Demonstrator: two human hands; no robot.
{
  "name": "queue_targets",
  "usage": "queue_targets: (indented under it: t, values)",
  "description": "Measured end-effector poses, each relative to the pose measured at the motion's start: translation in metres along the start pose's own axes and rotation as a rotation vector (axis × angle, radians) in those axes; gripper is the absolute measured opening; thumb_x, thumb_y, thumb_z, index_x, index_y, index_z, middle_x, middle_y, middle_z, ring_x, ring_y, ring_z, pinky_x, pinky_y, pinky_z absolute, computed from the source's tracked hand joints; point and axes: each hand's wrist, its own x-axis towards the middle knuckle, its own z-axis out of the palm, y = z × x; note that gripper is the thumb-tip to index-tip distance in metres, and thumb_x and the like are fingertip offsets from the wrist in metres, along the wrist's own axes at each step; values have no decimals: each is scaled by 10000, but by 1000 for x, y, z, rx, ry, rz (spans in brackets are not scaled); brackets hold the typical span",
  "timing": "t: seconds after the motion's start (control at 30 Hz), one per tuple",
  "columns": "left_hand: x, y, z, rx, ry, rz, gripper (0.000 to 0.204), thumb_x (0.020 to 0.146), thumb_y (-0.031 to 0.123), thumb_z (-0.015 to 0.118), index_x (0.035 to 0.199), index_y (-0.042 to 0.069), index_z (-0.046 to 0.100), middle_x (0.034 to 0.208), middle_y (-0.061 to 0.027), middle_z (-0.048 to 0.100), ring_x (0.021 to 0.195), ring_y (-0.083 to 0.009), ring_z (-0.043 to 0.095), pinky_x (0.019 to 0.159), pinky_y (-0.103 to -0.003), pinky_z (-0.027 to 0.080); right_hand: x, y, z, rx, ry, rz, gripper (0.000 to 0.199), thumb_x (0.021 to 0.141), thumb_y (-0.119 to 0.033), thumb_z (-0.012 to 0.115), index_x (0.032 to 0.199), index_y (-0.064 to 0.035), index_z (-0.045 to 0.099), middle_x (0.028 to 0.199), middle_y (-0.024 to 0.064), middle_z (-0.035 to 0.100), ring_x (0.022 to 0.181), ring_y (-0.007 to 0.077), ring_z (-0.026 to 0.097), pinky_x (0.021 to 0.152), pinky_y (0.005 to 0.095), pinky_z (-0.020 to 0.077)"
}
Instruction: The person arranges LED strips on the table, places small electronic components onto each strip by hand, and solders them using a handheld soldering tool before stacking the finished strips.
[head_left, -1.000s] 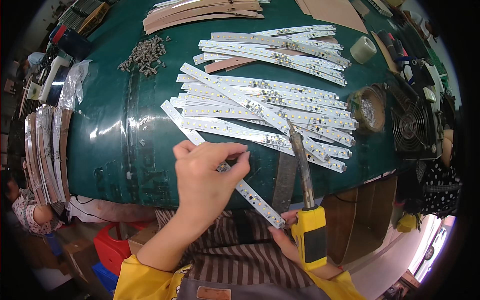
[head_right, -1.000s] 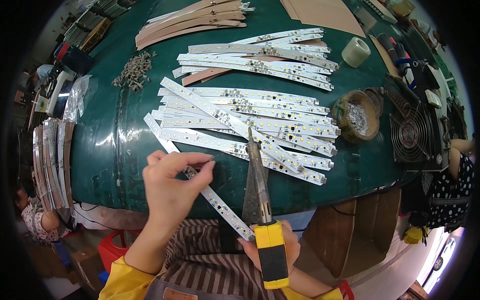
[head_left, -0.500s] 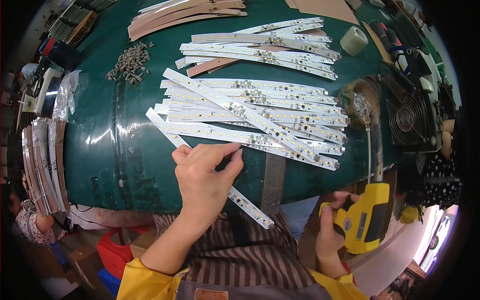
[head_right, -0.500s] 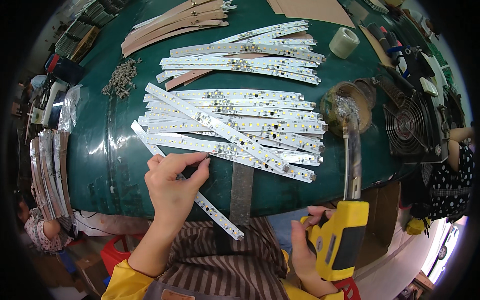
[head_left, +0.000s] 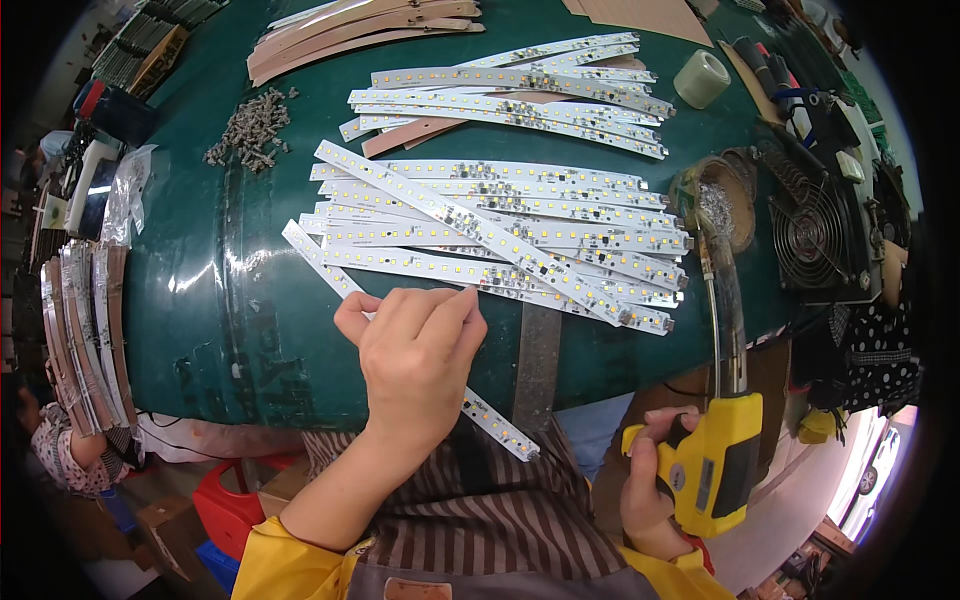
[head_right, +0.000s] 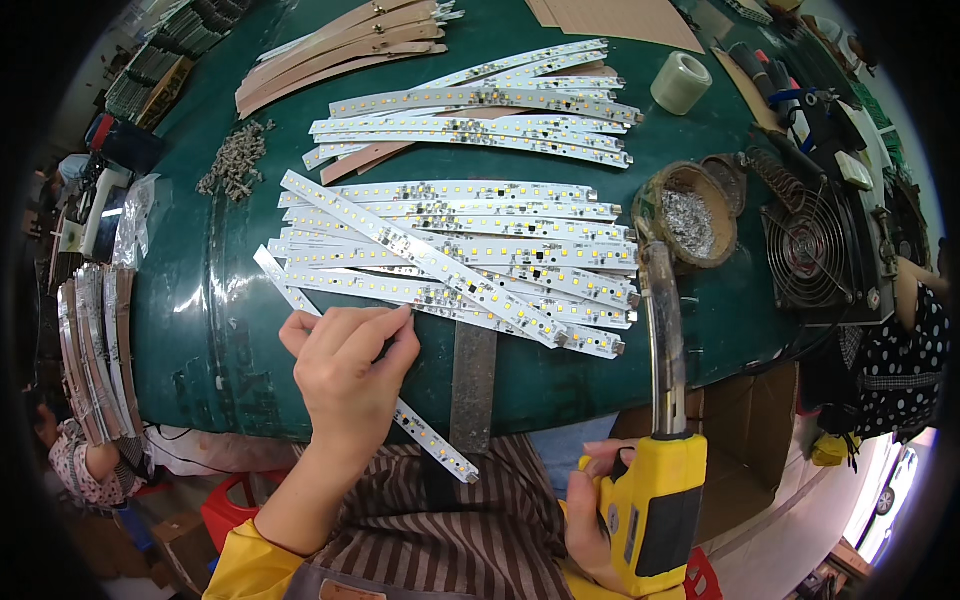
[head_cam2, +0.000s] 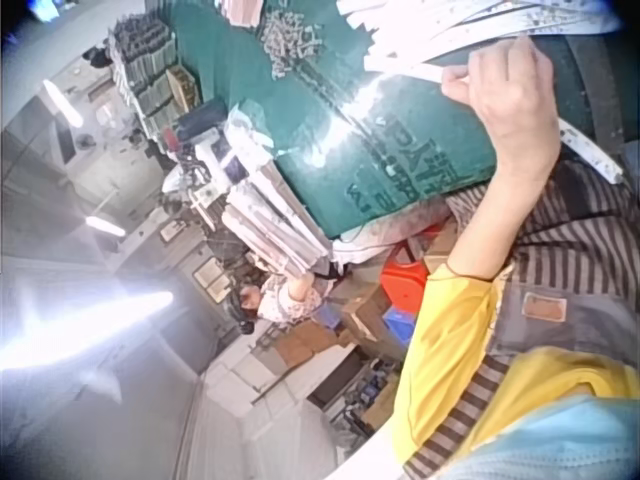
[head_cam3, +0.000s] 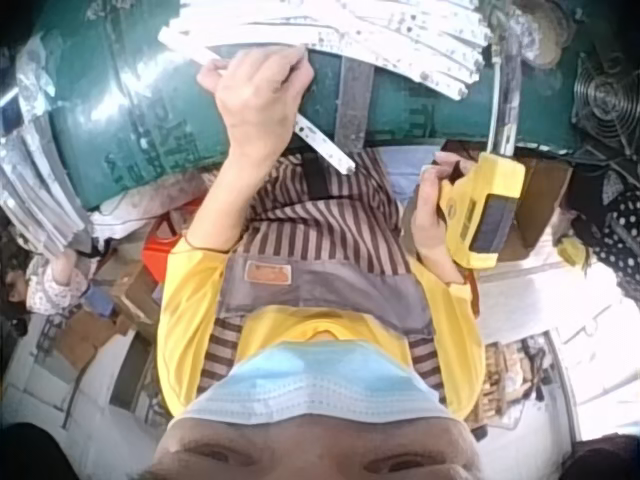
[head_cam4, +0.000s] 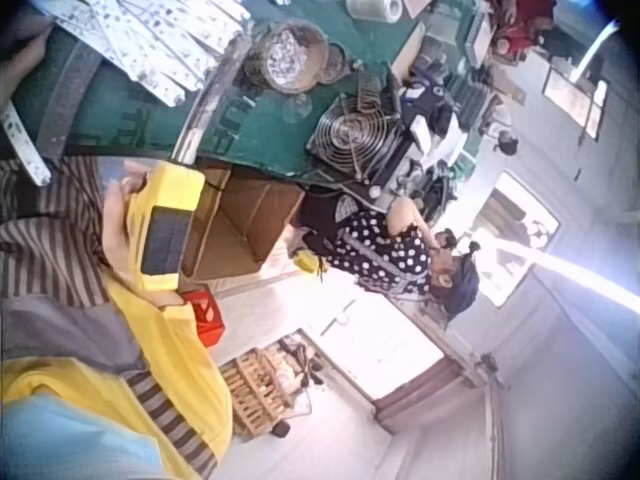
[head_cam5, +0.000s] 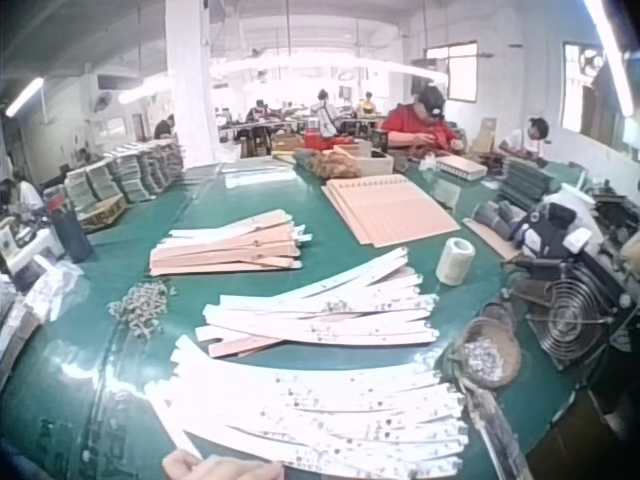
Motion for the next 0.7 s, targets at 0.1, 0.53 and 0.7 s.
queue_targets:
  t: [0.1,0.53,0.7]
  values:
    - [-2,0,0,-1,-8,8,150,715,65,754,840,95,677,778,39,650,725,-138,598,805,-389,309,2,-6,-3,-68,-104,-14,352,887,-31,574,1179,-58,379,1073,99,539,849,147,574,752,250,461]
    - [-11,-4,-10,-137,-5,-135,172,678,49,782,780,132,671,717,47,660,649,-125,585,759,-336,306,-27,36,1,-1,-229,30,258,674,-69,701,926,-22,682,888,138,666,733,278,663,665,339,531]
    - [-11,-5,-10,-163,-1,-133,171,679,53,783,781,130,669,713,41,655,648,-126,584,750,-338,304,-24,34,5,-108,-288,-27,256,667,-83,726,916,-35,687,832,110,654,703,274,658,606,327,525]
